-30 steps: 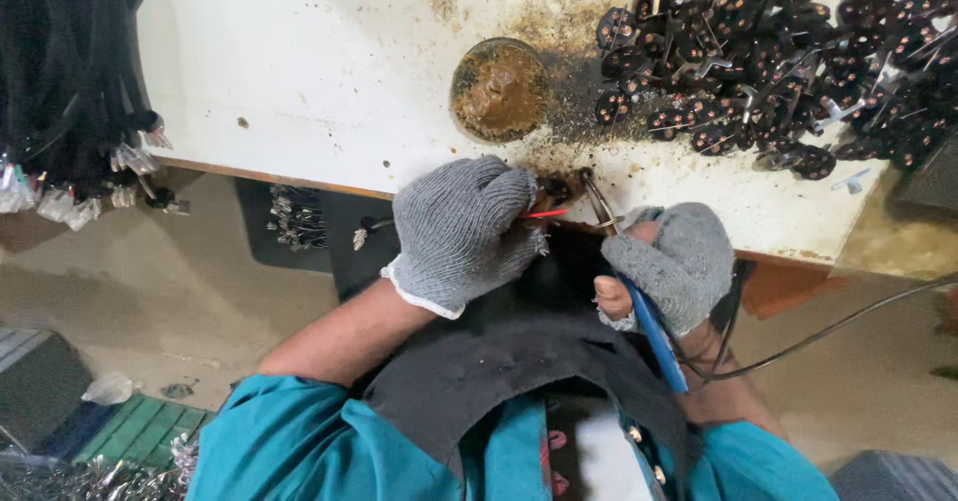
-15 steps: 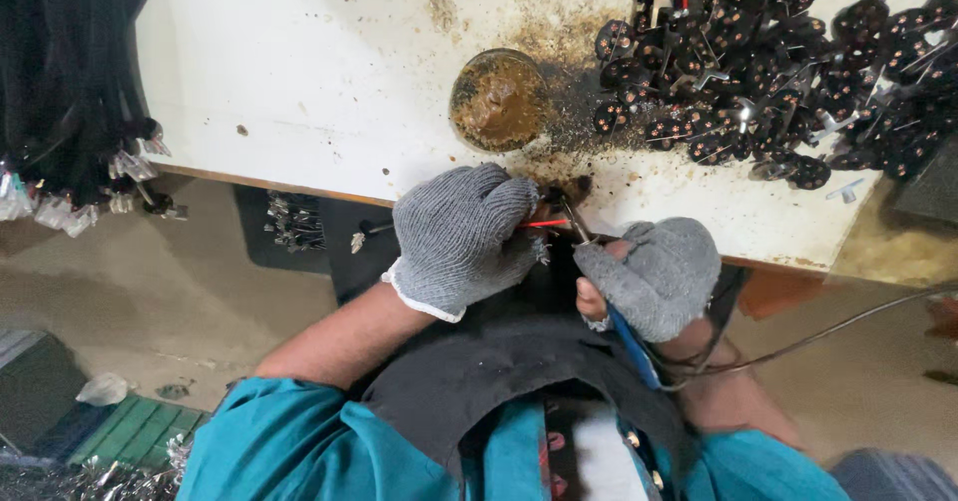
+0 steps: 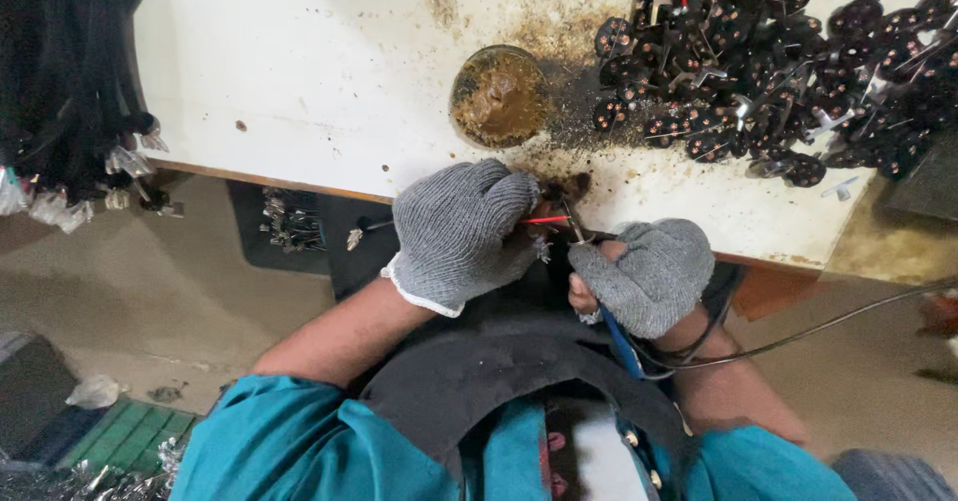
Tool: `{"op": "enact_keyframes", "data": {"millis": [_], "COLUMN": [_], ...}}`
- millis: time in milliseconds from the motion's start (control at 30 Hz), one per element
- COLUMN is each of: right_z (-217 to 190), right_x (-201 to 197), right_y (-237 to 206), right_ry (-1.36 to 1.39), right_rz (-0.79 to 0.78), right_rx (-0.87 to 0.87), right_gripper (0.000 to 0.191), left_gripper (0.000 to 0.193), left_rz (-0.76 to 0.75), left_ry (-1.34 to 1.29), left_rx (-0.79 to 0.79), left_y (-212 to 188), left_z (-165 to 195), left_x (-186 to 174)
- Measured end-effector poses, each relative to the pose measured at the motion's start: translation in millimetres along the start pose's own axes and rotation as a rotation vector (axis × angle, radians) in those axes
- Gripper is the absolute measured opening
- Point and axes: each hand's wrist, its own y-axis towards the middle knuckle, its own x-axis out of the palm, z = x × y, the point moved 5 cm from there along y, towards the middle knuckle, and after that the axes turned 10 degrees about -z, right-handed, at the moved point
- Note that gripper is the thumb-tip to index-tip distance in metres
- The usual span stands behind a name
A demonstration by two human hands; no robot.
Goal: The person solders electrical wires to plug connectors at a workbench. They hold a connector in one gloved hand, feed solder wire to the joint, and use a soldering iron to tin and join the wire ends, repeating the process for multiple connectors and setting finished ones aside.
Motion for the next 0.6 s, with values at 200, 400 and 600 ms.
{"op": "enact_keyframes", "data": {"millis": [200,400,600], "right_z": [-28.1,-18.9,-0.6], "right_x": [-18.5,-16.0,-1.9], "right_y": [-31.2,-31.8,-17.9], "right_ry": [-0.267,-0.405,-0.103], "right_rz": [0.506,0.564,0.31], "right_rx": [-0.861,-0.825,-0.705], "right_gripper": [0.023,0.022,0.004], "left_gripper": [0.035,0.035,0.036], "left_rz": [-0.02,-0.028,-0.022], "left_ry": [0.01,0.014,0.008], "left_rx": [-0.006,-0.003,-0.003], "left_y": [0.0,0.6,0.3], "left_z": [-0.8,-0.8,-0.3], "left_x": [-1.1,-0.4,-0.5]}}
